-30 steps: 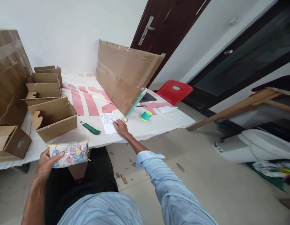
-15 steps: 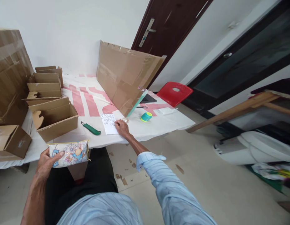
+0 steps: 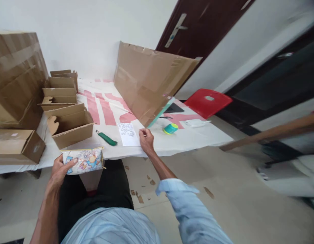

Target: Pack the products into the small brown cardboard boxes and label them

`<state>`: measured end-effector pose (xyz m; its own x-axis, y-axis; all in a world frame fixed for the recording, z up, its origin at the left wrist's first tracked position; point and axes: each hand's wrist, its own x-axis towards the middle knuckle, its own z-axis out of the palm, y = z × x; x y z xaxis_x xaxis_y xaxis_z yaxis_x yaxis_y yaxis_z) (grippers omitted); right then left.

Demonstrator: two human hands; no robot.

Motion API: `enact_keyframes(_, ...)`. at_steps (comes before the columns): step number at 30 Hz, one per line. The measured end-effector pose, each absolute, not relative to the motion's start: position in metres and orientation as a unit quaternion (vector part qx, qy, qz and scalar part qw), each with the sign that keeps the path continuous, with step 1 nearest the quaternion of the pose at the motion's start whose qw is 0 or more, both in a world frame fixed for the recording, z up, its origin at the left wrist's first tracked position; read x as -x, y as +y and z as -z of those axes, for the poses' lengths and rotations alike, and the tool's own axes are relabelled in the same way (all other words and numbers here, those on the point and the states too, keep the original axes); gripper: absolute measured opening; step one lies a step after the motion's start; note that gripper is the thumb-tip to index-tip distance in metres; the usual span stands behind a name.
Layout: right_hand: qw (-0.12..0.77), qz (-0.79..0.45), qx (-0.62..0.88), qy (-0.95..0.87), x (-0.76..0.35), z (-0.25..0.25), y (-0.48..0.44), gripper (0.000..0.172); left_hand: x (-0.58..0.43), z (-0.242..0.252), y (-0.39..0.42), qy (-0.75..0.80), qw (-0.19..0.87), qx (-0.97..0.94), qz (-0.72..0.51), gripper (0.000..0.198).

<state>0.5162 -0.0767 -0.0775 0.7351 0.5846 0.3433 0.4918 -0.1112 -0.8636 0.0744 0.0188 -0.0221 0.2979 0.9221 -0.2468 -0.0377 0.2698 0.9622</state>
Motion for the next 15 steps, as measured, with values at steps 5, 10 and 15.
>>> enact_keyframes(5,0.570,-0.285,0.626,-0.449,-0.408,0.079,-0.095,0.062,-0.083,0.023,0.013,0.434,0.653,-0.470,-0.405,0.070)
enact_keyframes(10,0.595,-0.480,0.488,-0.422,-0.330,0.076,-0.090,0.080,-0.080,0.024,0.012,0.417,0.658,-0.459,-0.426,0.071)
enact_keyframes(15,0.607,-0.510,0.478,-0.378,-0.311,0.075,-0.077,0.064,-0.070,0.033,0.011,0.399,0.664,-0.464,-0.430,0.070)
